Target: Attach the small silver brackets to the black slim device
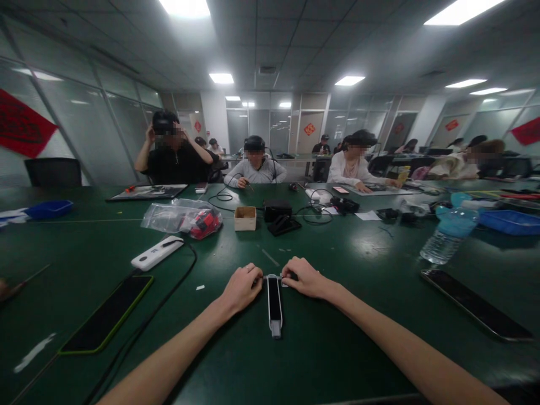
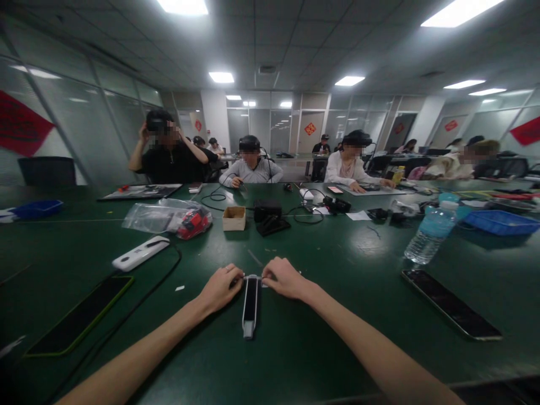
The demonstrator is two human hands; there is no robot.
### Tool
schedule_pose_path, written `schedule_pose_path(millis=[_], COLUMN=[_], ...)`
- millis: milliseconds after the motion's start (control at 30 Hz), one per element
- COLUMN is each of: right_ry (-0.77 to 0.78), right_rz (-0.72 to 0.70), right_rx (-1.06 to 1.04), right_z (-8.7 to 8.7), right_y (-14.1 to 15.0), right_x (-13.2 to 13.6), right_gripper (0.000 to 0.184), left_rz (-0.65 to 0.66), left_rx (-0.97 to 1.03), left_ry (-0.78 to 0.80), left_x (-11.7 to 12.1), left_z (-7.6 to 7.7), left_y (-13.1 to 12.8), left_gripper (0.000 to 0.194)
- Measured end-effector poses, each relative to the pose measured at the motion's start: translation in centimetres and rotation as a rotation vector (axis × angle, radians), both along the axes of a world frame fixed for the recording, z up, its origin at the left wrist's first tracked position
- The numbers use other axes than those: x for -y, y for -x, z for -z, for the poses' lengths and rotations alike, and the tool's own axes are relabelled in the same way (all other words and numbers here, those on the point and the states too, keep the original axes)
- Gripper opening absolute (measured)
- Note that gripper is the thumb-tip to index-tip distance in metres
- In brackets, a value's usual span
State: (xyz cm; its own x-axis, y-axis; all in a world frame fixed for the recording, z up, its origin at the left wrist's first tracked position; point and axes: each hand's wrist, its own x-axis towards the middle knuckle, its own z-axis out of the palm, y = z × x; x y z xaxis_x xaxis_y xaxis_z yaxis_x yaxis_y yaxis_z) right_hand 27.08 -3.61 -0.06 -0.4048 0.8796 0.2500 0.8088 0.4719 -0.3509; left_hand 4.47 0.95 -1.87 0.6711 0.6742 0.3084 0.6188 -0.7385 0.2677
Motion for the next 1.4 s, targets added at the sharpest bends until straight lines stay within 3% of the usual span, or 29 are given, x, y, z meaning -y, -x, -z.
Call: schedule_pose_path(millis=[233,400,567,667,800,1033,1300,1400], right_ry=[0.009,-0.009,-0.142,-0.137,0.015,0.643,0.657,0.493], right_rz=[-0.044,-0.074,0.046,0.108,0.108,0.199,0.195,0.128], right_rx=[0.051,0.096,0.227,0.282,0.297,0.221,0.188,0.081], right_z=[0.2,-0.7,-2.5,-3.0,-3.3,-4.6,-4.8,-4.5], right_y=[-0.4,-1.9,-5.1,-6.5,-6.9,-5.7,-3.8,-3.1], right_x=[-0.5,-0.6,-0.4,0.0,0.6,2.6,2.8,2.7], right_gripper=[0.013,0.016,0.016,0.013,0.01,0.02,0.009,0.009], left_rz=[-0.03,-0.019,-0.016,-0.018,-0.021,-0.041,-0.052,-0.052], left_rx=[-0.038,-0.037,-0.018,-0.012,-0.012,-0.045,0.016,0.103], left_ry=[-0.001,-0.017,-0.011,-0.015,-0.02,-0.036,-0.016,-0.028], left_x=[0.5,0.4,0.2,0.3,0.3,0.5,1.0,1.3], left_z=[-0.5,-0.4,-0.1,0.0,0.0,-0.2,-0.5,-0.8], left_y=[-0.1,-0.1,0.0,0.0,-0.2,-0.3,0.3,0.7], left_gripper=[0.014,0.013,0.012,0.011,0.012,0.012,0.014,0.017])
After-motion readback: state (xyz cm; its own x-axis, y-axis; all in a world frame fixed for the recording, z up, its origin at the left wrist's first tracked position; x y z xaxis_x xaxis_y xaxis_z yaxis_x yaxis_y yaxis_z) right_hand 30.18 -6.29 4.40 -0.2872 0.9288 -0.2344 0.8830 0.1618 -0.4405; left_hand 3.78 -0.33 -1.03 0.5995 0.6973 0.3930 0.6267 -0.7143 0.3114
